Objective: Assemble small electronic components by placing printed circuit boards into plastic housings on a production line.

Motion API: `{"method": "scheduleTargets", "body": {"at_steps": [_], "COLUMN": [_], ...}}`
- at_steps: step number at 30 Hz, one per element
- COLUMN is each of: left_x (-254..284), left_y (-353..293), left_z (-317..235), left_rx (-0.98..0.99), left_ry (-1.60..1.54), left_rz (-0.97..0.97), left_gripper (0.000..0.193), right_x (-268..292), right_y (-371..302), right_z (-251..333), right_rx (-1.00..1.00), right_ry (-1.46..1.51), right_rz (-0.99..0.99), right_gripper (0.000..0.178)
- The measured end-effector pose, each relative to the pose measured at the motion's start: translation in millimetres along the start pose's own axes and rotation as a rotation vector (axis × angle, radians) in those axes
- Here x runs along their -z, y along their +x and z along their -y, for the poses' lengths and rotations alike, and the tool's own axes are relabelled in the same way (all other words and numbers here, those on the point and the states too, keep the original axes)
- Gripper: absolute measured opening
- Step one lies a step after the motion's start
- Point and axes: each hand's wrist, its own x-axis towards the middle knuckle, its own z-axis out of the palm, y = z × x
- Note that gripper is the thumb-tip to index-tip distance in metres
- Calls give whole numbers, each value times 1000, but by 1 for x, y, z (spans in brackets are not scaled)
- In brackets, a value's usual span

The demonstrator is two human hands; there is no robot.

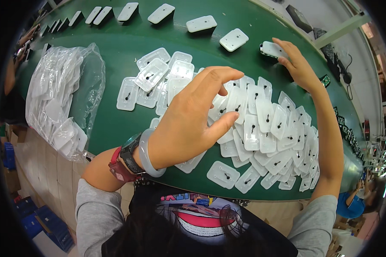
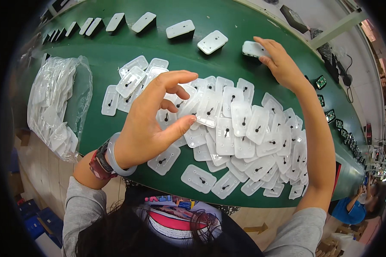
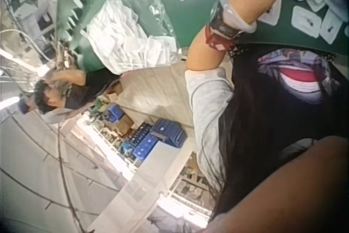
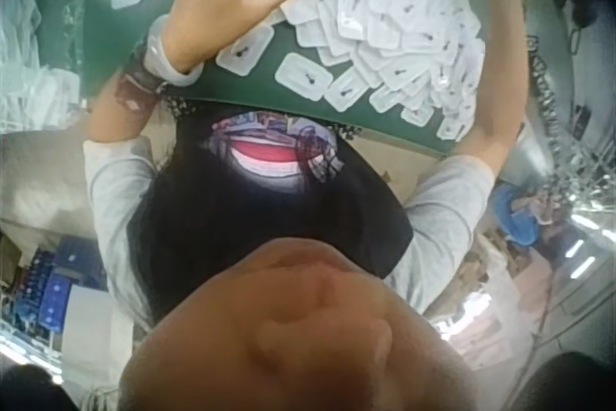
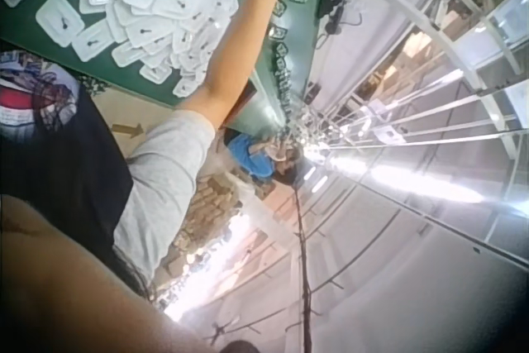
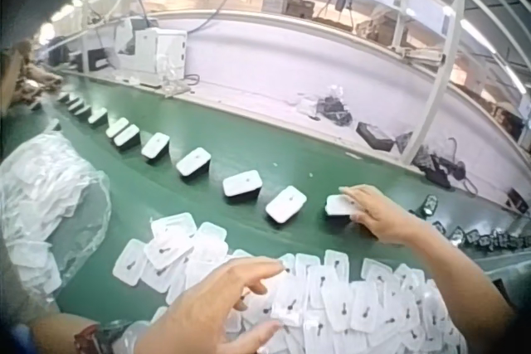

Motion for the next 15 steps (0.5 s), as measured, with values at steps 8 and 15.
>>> {"method": "scheduleTargets", "body": {"at_steps": [8,15], "left_x": [-3,-3], "left_y": [-2,-1], "left_z": [3,4], "left_rx": [-8,-25], "left_ry": [-2,-18], "left_rz": [-4,-1], "left_gripper": [58,58], "right_x": [-14,-4], "right_y": [18,24], "right_z": [-20,-11], "right_rx": [-49,-129], "right_ry": [33,64], "right_rz": [123,195], "right_gripper": [46,47]}}
